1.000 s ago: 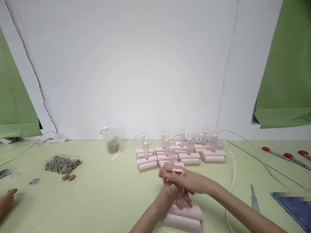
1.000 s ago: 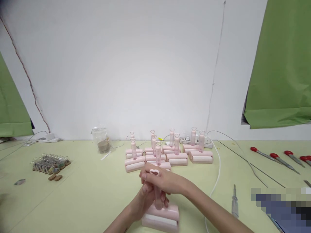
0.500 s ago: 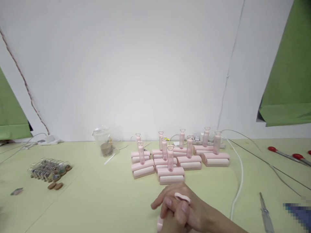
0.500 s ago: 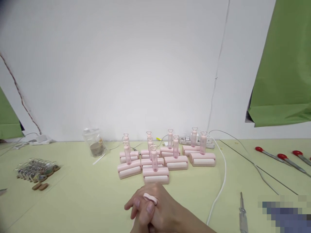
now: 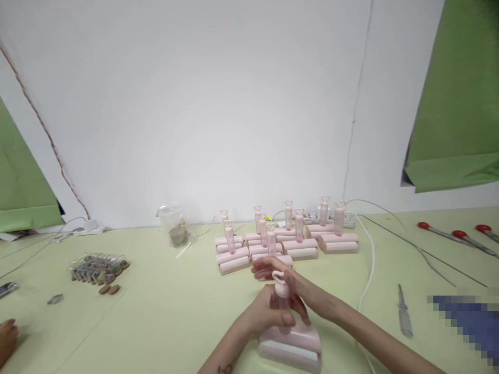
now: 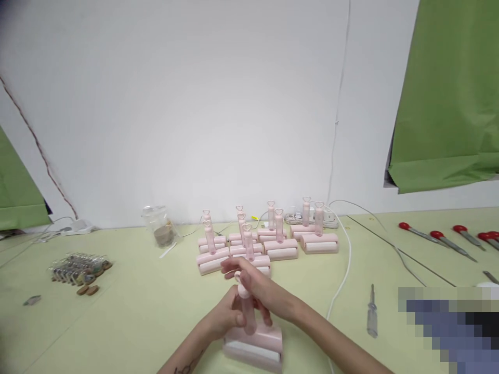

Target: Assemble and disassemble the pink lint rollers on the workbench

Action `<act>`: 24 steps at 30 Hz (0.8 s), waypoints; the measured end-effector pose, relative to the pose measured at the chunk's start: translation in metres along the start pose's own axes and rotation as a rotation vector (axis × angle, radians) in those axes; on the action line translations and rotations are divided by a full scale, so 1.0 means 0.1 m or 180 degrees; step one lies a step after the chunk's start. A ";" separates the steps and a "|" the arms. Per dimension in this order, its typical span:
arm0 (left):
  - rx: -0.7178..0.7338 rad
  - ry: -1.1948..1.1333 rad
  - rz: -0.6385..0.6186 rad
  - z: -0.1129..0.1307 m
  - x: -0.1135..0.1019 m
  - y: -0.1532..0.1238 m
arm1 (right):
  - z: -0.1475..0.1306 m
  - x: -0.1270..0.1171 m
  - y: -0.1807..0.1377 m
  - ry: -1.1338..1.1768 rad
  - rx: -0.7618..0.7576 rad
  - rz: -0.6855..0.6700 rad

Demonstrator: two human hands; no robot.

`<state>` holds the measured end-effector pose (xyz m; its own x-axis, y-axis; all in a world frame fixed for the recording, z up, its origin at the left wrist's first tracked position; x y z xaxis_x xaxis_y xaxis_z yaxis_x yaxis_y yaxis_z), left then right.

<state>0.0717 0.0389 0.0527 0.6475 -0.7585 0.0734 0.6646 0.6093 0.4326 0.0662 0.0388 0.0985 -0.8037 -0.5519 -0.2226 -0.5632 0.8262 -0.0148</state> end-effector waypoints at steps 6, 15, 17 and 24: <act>-0.0601 0.2313 -0.0158 0.25 -0.27 -0.42 | 0.27 -0.59 -0.28 0.0231 -0.0126 0.1213; -0.0415 0.3492 0.0701 0.41 -1.19 -1.12 | 0.96 -1.17 -0.62 0.0166 0.0160 0.2654; -0.0427 0.3231 0.1030 0.37 -1.49 -1.08 | 0.99 -1.02 -0.58 0.0075 0.0248 0.2506; 0.0206 0.2703 0.1882 0.22 -1.89 -0.78 | 1.37 -0.67 -0.34 0.0821 0.0777 0.1764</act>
<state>-0.1107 0.1292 0.0245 0.9301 0.0858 -0.3571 0.1502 0.7985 0.5830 0.1653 0.0636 -0.0193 -0.9996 -0.0217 -0.0204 -0.0174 0.9811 -0.1926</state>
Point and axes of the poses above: each hand's wrist, its own y-axis towards the middle knuckle, its own x-axis out of the palm, z = x × y, the point moved 10 cm from there along y, towards the middle knuckle, and after that the axes turned 14 degrees about x, right-handed, at the moved point
